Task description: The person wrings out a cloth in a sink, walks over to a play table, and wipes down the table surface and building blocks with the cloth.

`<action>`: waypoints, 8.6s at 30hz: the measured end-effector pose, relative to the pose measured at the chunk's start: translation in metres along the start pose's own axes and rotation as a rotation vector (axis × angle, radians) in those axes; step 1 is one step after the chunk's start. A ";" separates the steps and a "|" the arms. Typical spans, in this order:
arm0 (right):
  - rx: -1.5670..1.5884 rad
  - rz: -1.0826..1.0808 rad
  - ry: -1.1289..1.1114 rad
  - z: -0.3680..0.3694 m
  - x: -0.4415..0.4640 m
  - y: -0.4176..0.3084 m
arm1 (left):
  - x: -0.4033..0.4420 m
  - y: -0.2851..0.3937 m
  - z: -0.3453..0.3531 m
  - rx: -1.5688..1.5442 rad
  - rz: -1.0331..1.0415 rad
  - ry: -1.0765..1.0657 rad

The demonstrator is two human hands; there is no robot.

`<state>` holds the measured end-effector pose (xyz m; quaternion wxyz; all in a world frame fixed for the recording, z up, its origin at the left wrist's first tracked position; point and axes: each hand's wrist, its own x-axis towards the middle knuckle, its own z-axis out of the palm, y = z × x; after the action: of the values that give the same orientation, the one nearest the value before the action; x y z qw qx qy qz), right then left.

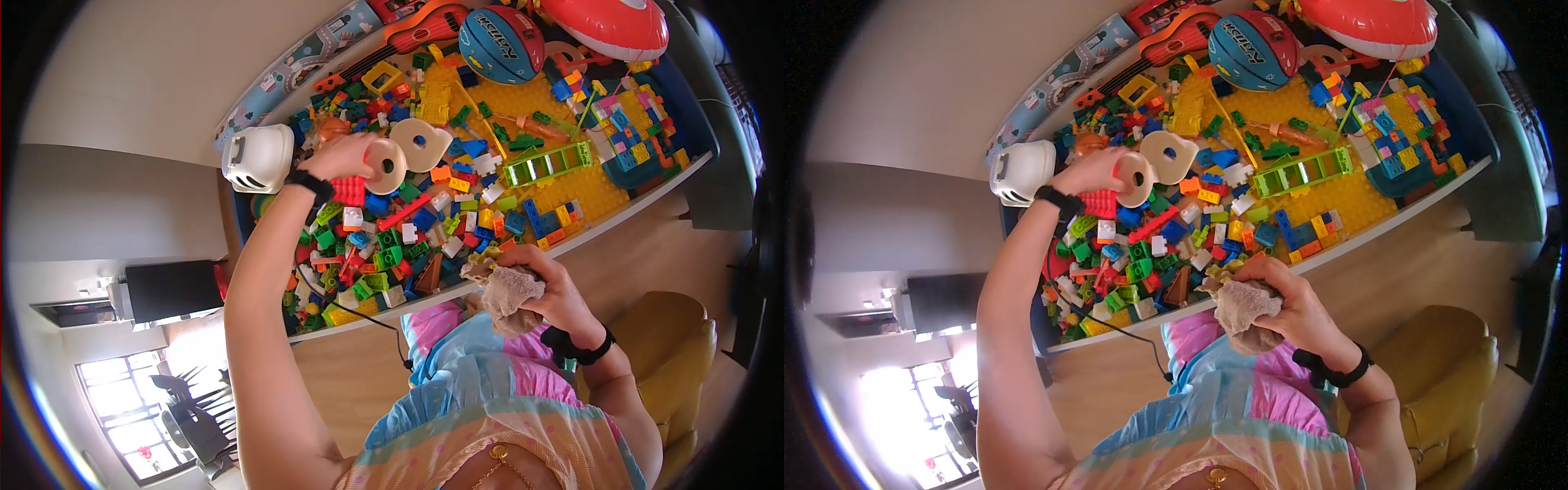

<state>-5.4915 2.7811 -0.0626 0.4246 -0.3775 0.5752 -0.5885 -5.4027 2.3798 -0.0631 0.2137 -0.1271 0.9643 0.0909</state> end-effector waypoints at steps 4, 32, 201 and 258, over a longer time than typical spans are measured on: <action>-0.004 -0.001 -0.020 -0.002 -0.003 0.004 | -0.049 0.010 -0.006 0.019 -0.189 -0.111; -0.059 0.033 -0.005 -0.008 0.005 0.006 | 0.117 0.041 -0.033 -0.196 -0.070 0.009; -1.312 -0.155 -0.127 0.099 0.358 0.076 | -0.276 0.050 0.184 -0.235 -0.384 0.744; -0.857 0.017 -0.011 -0.007 0.362 0.025 | -0.274 0.049 0.188 -0.204 -0.432 0.749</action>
<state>-5.6251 2.4459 -0.1037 0.2375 -0.5181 0.7685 -0.2907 -5.1031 2.5259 -0.1057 -0.1500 -0.3703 0.9126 0.0863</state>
